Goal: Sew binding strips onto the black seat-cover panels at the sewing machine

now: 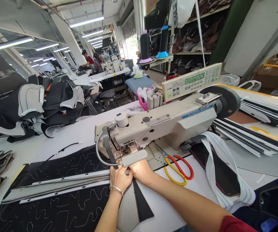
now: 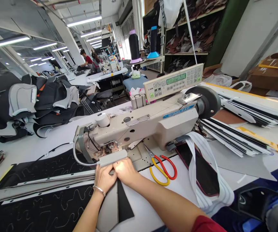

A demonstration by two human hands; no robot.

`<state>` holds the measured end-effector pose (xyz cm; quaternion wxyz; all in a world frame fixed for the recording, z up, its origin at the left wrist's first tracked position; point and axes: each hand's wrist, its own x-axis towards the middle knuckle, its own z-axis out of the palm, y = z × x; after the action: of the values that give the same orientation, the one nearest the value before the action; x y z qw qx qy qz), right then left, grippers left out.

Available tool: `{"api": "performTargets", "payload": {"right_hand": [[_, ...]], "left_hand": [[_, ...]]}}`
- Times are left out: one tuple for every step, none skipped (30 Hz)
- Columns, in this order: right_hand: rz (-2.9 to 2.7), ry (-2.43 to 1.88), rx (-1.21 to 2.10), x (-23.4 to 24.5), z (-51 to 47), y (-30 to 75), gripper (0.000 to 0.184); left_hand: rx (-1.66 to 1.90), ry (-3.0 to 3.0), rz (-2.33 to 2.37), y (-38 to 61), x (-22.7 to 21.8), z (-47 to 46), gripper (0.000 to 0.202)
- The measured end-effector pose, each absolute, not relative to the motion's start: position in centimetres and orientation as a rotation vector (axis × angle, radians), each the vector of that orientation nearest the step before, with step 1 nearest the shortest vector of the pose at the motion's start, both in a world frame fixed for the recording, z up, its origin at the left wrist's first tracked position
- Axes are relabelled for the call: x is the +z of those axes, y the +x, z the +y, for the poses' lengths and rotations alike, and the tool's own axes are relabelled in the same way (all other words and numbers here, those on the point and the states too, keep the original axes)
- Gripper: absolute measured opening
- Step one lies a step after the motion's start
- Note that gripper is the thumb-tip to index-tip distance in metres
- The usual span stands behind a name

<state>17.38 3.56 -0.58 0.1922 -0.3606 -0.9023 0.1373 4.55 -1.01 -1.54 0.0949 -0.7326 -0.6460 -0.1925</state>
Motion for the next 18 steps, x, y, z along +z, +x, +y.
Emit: {"api": "performTargets", "payload": {"right_hand": [[-2.551, -1.014, 0.362, -0.4, 3.3, 17.3, 0.016], [-2.569, -1.027, 0.336, -0.1, 3.1, 17.3, 0.015], [-2.578, -1.053, 0.313, 0.4, 2.8, 17.4, 0.014], [-2.578, -1.092, 0.297, 0.9, 2.6, 17.8, 0.013], [-2.573, -1.156, 0.284, 1.6, 2.3, 18.4, 0.012], [-2.569, -1.242, 0.261, 2.2, 2.0, 19.3, 0.011], [-2.572, -1.354, 0.218, 2.7, 1.7, 20.5, 0.011], [-2.574, -1.480, 0.153, 3.0, 1.5, 21.9, 0.011], [-2.572, -1.603, 0.063, 3.0, 1.2, 23.5, 0.011], [-2.568, -1.708, -0.039, 2.8, 1.0, 25.1, 0.012], [-2.554, -1.789, -0.134, 2.3, 0.8, 26.8, 0.014], [-2.541, -1.846, -0.212, 1.6, 0.6, 28.3, 0.018], [-2.529, -1.875, -0.277, 0.7, 0.5, 29.5, 0.023], [-2.522, -1.871, -0.332, -0.2, 0.3, 30.5, 0.030], [-2.519, -1.847, -0.378, -1.0, 0.2, 31.2, 0.037], [-2.512, -1.818, -0.412, -1.7, 0.1, 31.6, 0.042], [-2.506, -1.798, -0.418, -2.2, 0.2, 31.8, 0.045], [-2.505, -1.795, -0.387, -2.4, 0.3, 32.0, 0.047]], "left_hand": [[-0.559, -2.172, -1.887, 4.4, -1.6, -1.0, 0.013], [-0.553, -2.175, -1.855, 4.3, -1.6, -0.9, 0.015], [-0.558, -2.182, -1.827, 4.1, -1.7, -0.9, 0.017], [-0.575, -2.192, -1.803, 4.0, -1.8, -0.9, 0.018], [-0.601, -2.209, -1.780, 3.9, -1.9, -0.9, 0.019], [-0.637, -2.236, -1.755, 3.8, -1.9, -1.0, 0.020], [-0.675, -2.265, -1.735, 3.8, -1.9, -1.0, 0.020], [-0.716, -2.285, -1.725, 3.8, -1.8, -1.1, 0.020], [-0.753, -2.299, -1.722, 3.8, -1.8, -1.2, 0.021], [-0.785, -2.306, -1.720, 3.9, -1.7, -1.3, 0.021], [-0.811, -2.307, -1.718, 4.0, -1.6, -1.4, 0.022], [-0.832, -2.304, -1.713, 4.1, -1.5, -1.4, 0.022], [-0.846, -2.301, -1.704, 4.2, -1.4, -1.5, 0.022], [-0.855, -2.305, -1.689, 4.2, -1.4, -1.5, 0.022], [-0.863, -2.310, -1.676, 4.2, -1.4, -1.5, 0.022], [-0.870, -2.320, -1.662, 4.2, -1.4, -1.4, 0.022], [-0.883, -2.329, -1.651, 4.2, -1.4, -1.4, 0.022], [-0.897, -2.340, -1.645, 4.2, -1.5, -1.4, 0.023]]}}
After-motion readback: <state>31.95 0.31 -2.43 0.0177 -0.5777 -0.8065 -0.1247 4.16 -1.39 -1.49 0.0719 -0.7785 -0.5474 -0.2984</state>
